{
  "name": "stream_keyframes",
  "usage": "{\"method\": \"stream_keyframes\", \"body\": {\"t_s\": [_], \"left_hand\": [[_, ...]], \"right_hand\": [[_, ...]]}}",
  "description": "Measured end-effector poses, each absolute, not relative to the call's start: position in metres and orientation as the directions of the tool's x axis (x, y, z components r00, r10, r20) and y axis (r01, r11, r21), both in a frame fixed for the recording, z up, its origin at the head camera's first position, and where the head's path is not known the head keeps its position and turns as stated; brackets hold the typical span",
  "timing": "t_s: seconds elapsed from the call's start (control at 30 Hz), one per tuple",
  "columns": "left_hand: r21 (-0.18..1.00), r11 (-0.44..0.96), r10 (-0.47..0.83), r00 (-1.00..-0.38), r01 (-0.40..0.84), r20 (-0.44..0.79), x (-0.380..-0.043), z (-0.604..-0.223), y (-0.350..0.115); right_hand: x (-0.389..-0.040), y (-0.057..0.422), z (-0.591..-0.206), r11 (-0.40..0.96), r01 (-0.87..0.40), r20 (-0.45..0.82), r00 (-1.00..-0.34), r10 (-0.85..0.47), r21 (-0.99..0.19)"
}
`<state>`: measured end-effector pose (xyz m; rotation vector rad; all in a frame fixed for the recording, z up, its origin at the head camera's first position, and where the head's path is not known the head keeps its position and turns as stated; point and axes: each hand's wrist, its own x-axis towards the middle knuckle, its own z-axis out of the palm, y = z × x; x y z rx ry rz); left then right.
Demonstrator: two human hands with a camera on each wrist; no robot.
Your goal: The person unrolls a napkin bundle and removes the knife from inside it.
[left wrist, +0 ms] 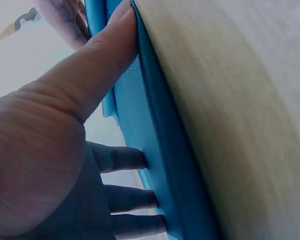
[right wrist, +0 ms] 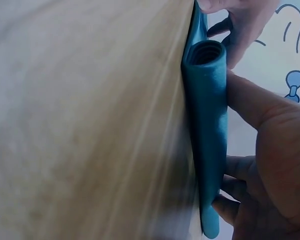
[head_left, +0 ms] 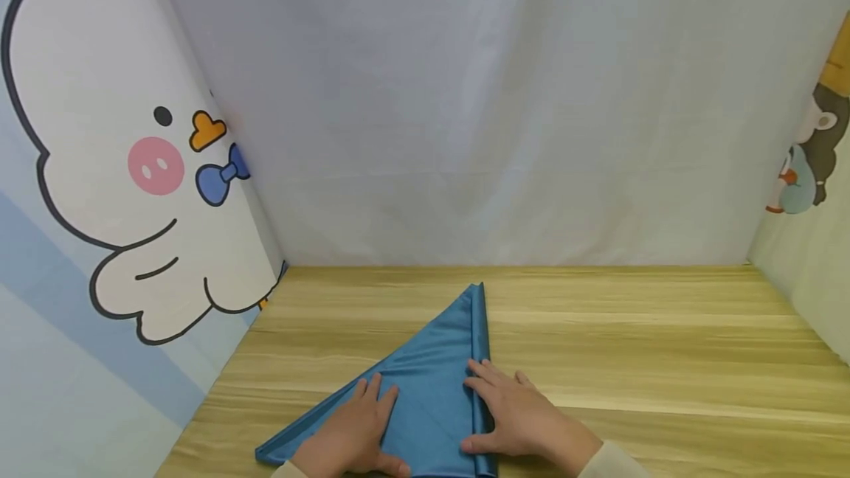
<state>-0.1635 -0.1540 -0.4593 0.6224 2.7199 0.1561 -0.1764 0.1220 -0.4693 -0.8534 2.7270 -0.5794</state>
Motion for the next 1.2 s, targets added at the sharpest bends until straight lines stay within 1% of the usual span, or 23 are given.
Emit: {"method": "stream_keyframes", "body": {"t_s": [0.23, 0.43, 0.7, 0.97, 1.2], "left_hand": [[0.153, 0.903, 0.43, -0.846, 0.402, -0.317, -0.165, -0.458, -0.153], [0.143, 0.916, 0.401, -0.853, 0.374, -0.333, -0.166, -0.458, -0.153], [0.126, 0.903, 0.43, -0.845, 0.412, -0.318, -0.165, -0.458, -0.152], [0.128, 0.909, 0.415, -0.843, 0.396, -0.342, -0.167, -0.457, -0.149], [0.14, 0.907, 0.42, -0.843, 0.397, -0.336, -0.166, -0.459, -0.15]], "right_hand": [[-0.177, 0.124, -0.468, 0.755, -0.488, -0.088, -0.812, -0.577, -0.438], [-0.177, 0.125, -0.466, 0.758, -0.478, -0.093, -0.817, -0.569, -0.443], [-0.174, 0.131, -0.465, 0.75, -0.462, -0.088, -0.822, -0.562, -0.473], [-0.173, 0.145, -0.465, 0.725, -0.453, -0.073, -0.821, -0.566, -0.52], [-0.174, 0.158, -0.467, 0.723, -0.409, -0.126, -0.819, -0.56, -0.556]]}}
